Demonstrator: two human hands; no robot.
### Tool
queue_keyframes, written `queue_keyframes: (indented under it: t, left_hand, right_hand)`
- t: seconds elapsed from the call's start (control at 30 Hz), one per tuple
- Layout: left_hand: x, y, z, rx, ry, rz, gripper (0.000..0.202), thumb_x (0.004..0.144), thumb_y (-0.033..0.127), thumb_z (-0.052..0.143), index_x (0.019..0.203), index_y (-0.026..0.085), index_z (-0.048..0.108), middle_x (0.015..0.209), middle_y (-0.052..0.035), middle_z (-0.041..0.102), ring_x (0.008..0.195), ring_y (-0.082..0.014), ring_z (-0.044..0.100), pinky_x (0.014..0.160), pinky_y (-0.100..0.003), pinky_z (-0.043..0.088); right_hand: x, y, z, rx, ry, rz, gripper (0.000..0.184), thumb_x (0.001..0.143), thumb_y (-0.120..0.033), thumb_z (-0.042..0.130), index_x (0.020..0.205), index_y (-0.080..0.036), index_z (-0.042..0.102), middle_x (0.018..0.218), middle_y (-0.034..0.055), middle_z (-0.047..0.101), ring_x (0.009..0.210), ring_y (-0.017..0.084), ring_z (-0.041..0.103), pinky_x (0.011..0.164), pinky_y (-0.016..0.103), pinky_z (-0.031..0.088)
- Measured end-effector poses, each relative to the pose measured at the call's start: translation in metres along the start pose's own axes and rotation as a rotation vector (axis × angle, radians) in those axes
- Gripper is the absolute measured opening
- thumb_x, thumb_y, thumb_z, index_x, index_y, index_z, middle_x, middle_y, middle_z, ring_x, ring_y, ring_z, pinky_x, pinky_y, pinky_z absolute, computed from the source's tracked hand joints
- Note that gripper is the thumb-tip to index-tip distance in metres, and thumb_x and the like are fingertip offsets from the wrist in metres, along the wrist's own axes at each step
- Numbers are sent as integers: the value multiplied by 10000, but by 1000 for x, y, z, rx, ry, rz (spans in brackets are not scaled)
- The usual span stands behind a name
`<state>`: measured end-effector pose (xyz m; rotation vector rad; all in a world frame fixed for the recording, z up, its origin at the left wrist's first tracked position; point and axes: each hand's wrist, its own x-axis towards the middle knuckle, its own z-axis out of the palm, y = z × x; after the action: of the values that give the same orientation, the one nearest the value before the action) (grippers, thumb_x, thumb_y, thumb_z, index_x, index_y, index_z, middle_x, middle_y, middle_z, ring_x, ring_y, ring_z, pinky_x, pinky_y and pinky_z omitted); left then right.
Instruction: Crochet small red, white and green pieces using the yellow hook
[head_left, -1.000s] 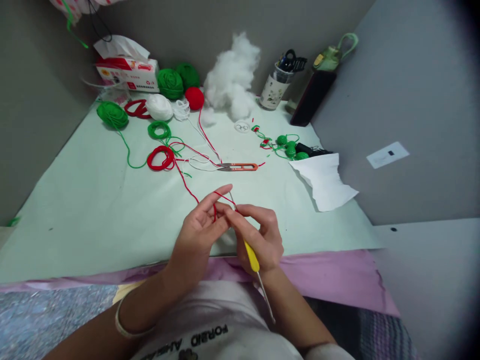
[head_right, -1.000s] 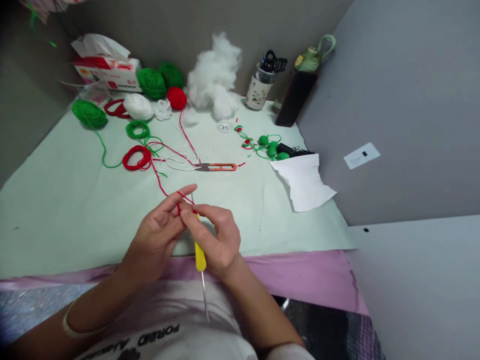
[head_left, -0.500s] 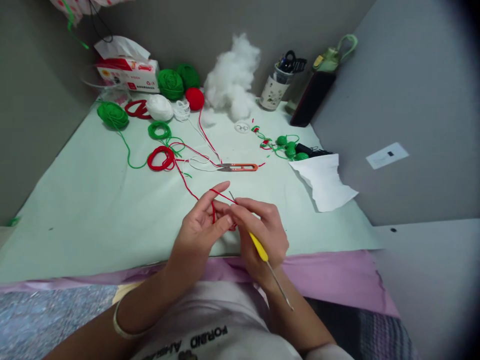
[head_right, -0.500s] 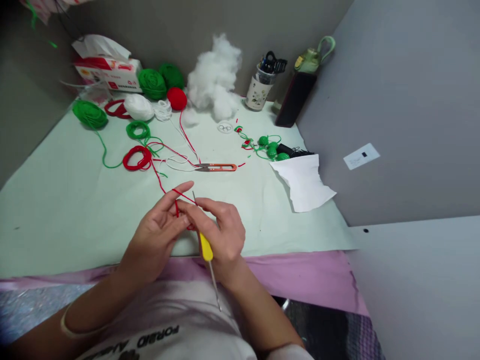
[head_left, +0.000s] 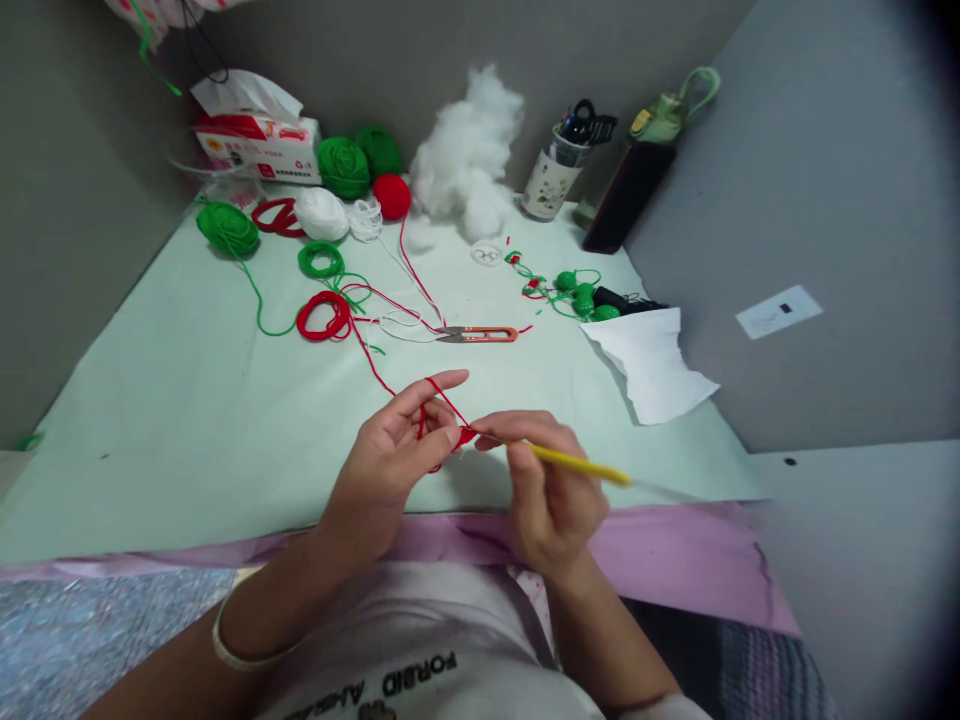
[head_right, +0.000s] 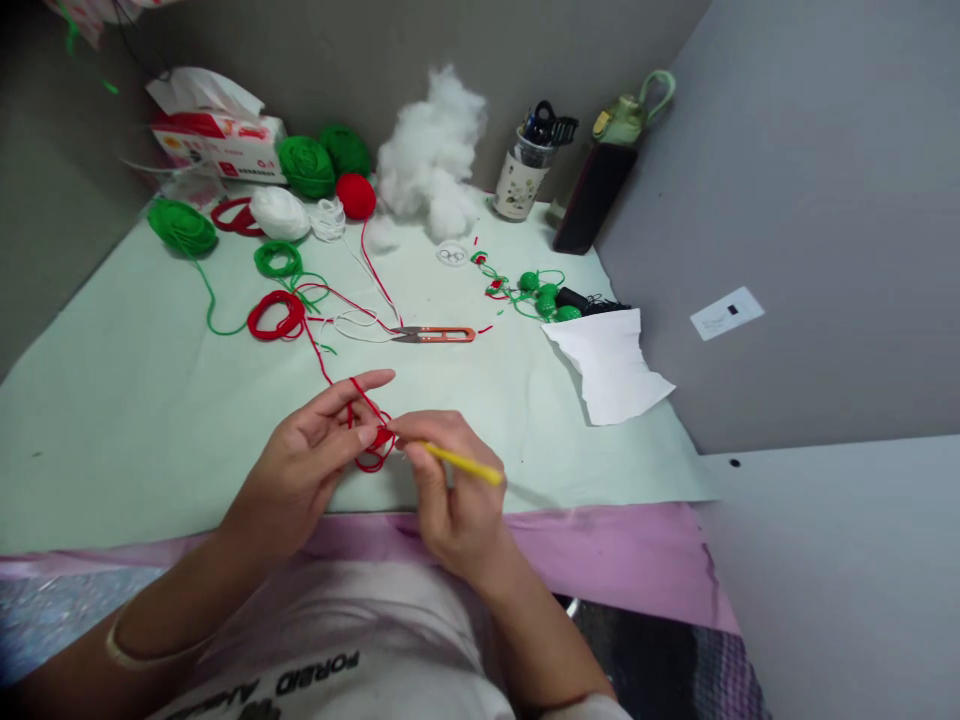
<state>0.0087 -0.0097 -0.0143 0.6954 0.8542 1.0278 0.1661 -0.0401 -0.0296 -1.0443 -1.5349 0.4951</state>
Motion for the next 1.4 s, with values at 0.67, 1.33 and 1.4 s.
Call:
queue_keyframes:
  t: [0.67, 1.33, 1.4]
  left_hand:
    - [3, 1, 4, -110, -29, -61, 330, 808, 257, 902, 1128, 212, 834, 778, 4, 712, 730, -108, 610, 682, -198, 469]
    - [-19, 8, -9, -66, 120, 158, 524, 805, 260, 927, 1297, 279, 750, 872, 25, 714, 807, -104, 648, 775, -185, 525]
    - [-20, 12, -11, -170, 41, 14, 515, 781, 267, 941, 1268, 238, 773, 859, 10, 714, 767, -99, 642, 760, -186, 538]
  right_hand:
    - [10, -2, 10, 32, 43, -17, 276, 1020, -125, 629, 1170, -294, 786, 1023, 45, 780, 929, 181, 740, 769, 315, 637]
    - [11, -19, 28, -158, 5, -202, 289, 986, -147, 678, 1174, -323, 810, 1047, 60, 786, 958, 210, 759, 791, 333, 650]
    - [8, -18, 28, -226, 0, -267, 340, 982, -131, 672, 1235, -328, 787, 1104, 65, 783, 987, 214, 756, 800, 338, 652]
